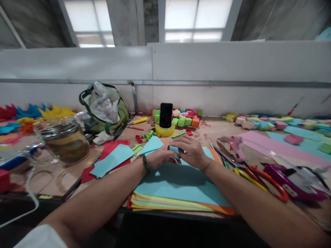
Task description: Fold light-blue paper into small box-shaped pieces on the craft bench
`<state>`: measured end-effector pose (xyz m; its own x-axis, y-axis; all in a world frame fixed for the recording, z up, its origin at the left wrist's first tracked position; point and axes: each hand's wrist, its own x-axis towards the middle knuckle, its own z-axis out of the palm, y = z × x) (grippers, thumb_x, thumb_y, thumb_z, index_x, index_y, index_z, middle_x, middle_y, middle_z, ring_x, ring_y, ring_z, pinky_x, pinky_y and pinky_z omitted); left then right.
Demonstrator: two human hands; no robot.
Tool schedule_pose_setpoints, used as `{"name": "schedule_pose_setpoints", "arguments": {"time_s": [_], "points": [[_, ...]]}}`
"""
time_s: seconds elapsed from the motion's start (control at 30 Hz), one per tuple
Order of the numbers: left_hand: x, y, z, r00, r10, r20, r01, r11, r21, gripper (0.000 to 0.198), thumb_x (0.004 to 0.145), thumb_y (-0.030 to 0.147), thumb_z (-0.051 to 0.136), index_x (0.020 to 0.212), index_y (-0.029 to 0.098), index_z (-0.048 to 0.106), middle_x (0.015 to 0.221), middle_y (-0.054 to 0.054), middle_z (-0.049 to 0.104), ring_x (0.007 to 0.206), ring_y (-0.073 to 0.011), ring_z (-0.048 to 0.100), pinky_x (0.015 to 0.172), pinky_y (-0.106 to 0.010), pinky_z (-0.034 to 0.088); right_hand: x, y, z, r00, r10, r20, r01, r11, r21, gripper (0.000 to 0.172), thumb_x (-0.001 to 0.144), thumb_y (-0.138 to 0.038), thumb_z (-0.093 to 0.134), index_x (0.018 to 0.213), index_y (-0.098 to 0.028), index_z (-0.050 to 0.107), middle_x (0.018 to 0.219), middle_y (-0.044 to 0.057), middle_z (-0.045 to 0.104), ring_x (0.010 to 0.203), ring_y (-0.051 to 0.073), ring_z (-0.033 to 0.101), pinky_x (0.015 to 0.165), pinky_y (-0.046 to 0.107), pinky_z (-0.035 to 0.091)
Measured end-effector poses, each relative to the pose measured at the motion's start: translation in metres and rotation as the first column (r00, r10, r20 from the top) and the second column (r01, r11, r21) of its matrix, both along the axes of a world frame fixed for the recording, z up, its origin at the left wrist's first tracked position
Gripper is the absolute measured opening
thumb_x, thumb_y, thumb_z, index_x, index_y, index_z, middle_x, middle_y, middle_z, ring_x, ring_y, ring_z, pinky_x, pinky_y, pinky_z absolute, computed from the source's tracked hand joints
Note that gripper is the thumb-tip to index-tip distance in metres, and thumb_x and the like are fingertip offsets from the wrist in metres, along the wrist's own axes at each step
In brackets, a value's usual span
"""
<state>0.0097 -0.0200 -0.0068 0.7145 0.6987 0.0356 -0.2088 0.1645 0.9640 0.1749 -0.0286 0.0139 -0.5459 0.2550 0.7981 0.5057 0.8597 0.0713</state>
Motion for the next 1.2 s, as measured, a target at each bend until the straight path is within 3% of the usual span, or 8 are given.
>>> {"name": "schedule_pose_setpoints", "arguments": {"time_s": [0.27,0.37,0.5,0.67,0.93,1.1,1.2], "points": [[-0.0002,-0.003,0.0063,0.998,-0.001,-0.058,0.003,0.999,0.042,0.029,0.058,0.023,0.074,0.081,0.013,0.059,0.072,-0.001,0.061,0.066,-0.0132,0.06,0.062,-0.023,0.044,0.0019,0.0007,-0.0004,1.0,0.018,0.003,-0.018,0.998,-0.065,0.027,0.073,-0.003,0.049,0.086,-0.021,0.065,0.086,0.003,0.07,0.08,0.018,0.059,0.073,0.032,0.05],[-0.0008,-0.0024,0.0069,0.997,0.028,-0.073,-0.023,0.998,0.064,0.032,0.056,0.02,0.077,0.082,0.012,0.06,0.071,-0.001,0.061,0.065,-0.0116,0.058,0.062,-0.022,0.043,0.0021,0.001,-0.0002,0.998,-0.058,0.006,0.058,0.988,-0.141,0.024,0.072,-0.004,0.052,0.085,-0.02,0.064,0.086,0.005,0.07,0.082,0.019,0.06,0.074,0.033,0.049],[-0.0028,-0.0017,0.008,0.999,0.035,-0.031,-0.033,0.998,0.059,0.045,0.058,0.022,0.077,0.098,0.015,0.058,0.077,0.001,0.06,0.067,-0.0111,0.058,0.061,-0.021,0.044,0.0058,0.0034,-0.0002,0.993,-0.115,0.012,0.115,0.965,-0.236,0.026,0.071,-0.007,0.057,0.092,-0.019,0.065,0.093,0.007,0.068,0.089,0.021,0.061,0.076,0.034,0.05],[-0.0041,-0.0019,0.0091,0.999,0.015,-0.031,-0.013,0.998,0.053,0.061,0.061,0.022,0.077,0.117,0.02,0.053,0.087,0.0,0.059,0.07,-0.0112,0.06,0.061,-0.021,0.045,0.009,0.0061,-0.0018,0.992,-0.128,-0.008,0.124,0.971,-0.203,0.023,0.077,-0.005,0.054,0.083,-0.021,0.071,0.085,0.005,0.07,0.081,0.018,0.064,0.072,0.03,0.05],[-0.0004,0.0008,0.0054,0.998,0.032,-0.058,-0.029,0.999,0.043,0.034,0.058,0.024,0.076,0.086,0.015,0.058,0.07,0.002,0.058,0.061,-0.0099,0.058,0.057,-0.02,0.043,0.0052,0.0007,0.0024,0.998,-0.054,-0.025,0.051,0.992,-0.118,0.018,0.082,-0.012,0.056,0.089,-0.019,0.071,0.088,0.007,0.071,0.08,0.017,0.064,0.073,0.029,0.051],[0.0012,-0.0002,0.0035,0.997,0.012,-0.072,-0.008,0.998,0.058,0.034,0.057,0.029,0.076,0.081,0.014,0.056,0.068,0.001,0.058,0.06,-0.0103,0.058,0.055,-0.02,0.042,0.003,-0.0014,0.0006,0.99,-0.135,-0.044,0.129,0.985,-0.115,0.018,0.083,-0.014,0.055,0.078,-0.02,0.071,0.08,0.006,0.07,0.074,0.017,0.063,0.068,0.029,0.05],[0.0011,0.0006,0.0033,0.997,0.004,-0.071,0.001,0.997,0.078,0.04,0.059,0.038,0.075,0.086,0.015,0.057,0.075,-0.001,0.06,0.063,-0.0112,0.06,0.058,-0.021,0.044,0.0009,-0.0001,-0.0002,0.979,-0.204,0.0,0.2,0.96,-0.198,0.019,0.083,-0.014,0.054,0.084,-0.02,0.071,0.087,0.006,0.071,0.082,0.018,0.063,0.073,0.029,0.05]]}}
